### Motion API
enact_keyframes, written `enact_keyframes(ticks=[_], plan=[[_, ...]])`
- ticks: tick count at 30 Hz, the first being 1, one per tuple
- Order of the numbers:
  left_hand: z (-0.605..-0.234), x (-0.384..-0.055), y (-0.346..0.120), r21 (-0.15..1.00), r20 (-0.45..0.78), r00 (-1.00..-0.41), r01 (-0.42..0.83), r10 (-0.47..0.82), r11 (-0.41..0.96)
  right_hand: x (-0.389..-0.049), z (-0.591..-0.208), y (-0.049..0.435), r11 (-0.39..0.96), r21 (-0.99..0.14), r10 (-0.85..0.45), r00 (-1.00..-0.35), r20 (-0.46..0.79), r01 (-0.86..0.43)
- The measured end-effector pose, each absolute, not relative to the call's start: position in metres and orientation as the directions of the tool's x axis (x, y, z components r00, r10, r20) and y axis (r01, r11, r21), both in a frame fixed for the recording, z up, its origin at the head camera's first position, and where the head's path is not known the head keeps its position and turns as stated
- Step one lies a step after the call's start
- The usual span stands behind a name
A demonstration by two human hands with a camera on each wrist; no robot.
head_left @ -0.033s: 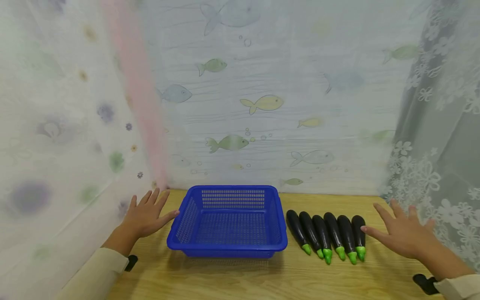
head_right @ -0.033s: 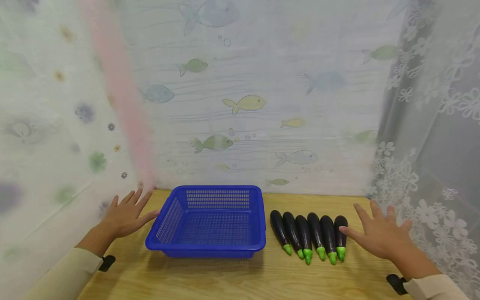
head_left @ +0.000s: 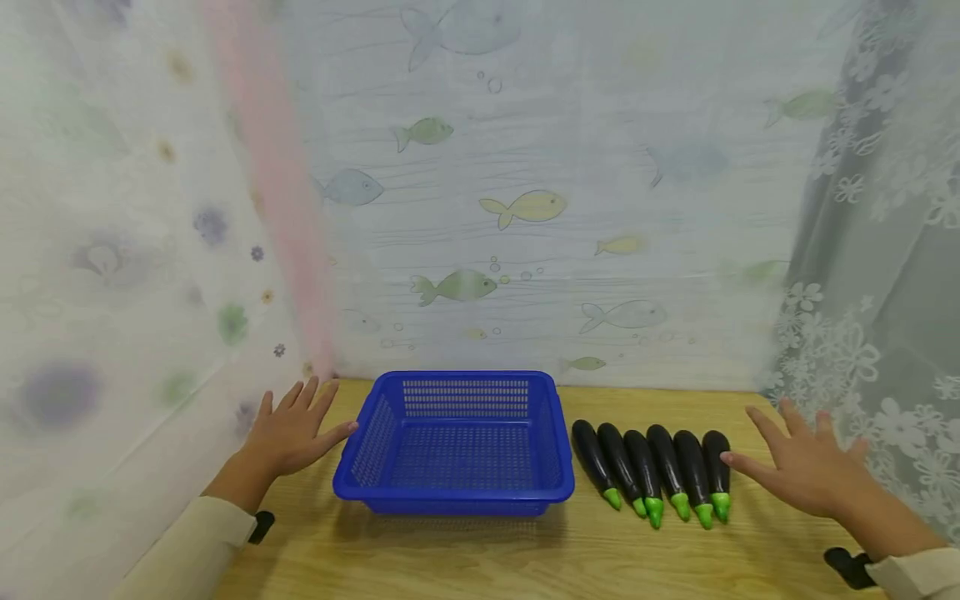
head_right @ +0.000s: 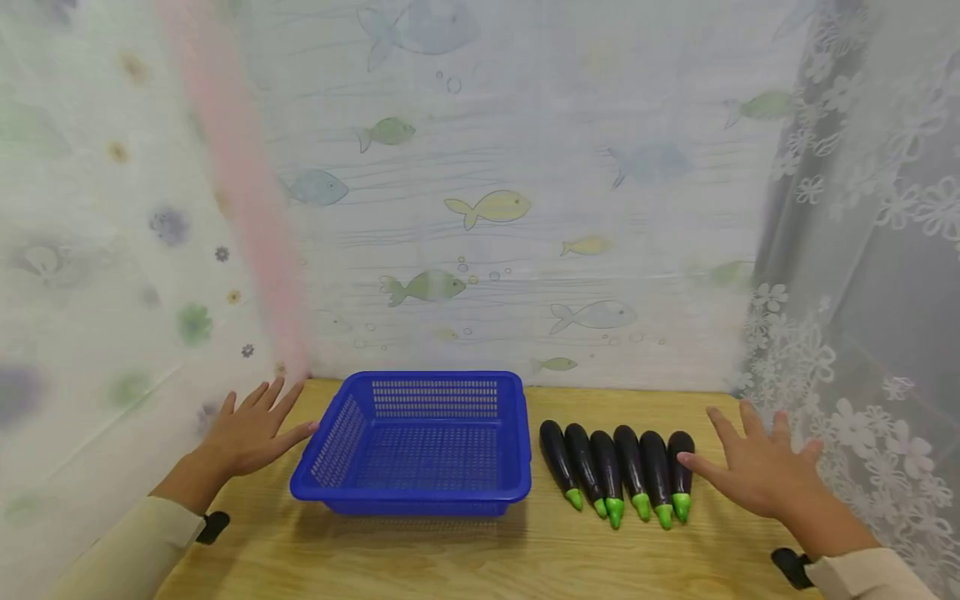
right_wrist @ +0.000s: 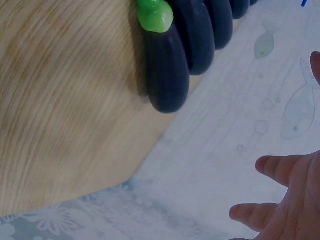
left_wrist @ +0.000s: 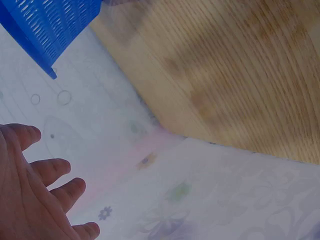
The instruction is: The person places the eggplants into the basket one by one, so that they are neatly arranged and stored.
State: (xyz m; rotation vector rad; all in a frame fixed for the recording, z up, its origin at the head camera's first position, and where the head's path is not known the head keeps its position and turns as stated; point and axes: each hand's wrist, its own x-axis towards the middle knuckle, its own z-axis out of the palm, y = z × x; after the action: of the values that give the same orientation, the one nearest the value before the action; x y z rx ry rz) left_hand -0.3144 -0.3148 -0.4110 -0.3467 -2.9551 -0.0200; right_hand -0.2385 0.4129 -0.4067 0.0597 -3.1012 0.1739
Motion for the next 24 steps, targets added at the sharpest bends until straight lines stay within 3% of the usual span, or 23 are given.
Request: enact_keyframes(ticks=[13, 24], plan=[[-0.412, -0.314, -0.314, 0.02, 0.165, -0.956, 0.249, 0.242, 0.968, -0.235, -0.404, 0.41, 0.991, -0.132, -0.018, -0.999, 0.034, -0.022], [-0.417, -0.321, -0.302, 0.266, 0.133, -0.951, 0.306, 0.28, 0.914, -0.249, -0.418, 0.41, 0.987, -0.147, -0.058, -0.995, 0.084, -0.069]])
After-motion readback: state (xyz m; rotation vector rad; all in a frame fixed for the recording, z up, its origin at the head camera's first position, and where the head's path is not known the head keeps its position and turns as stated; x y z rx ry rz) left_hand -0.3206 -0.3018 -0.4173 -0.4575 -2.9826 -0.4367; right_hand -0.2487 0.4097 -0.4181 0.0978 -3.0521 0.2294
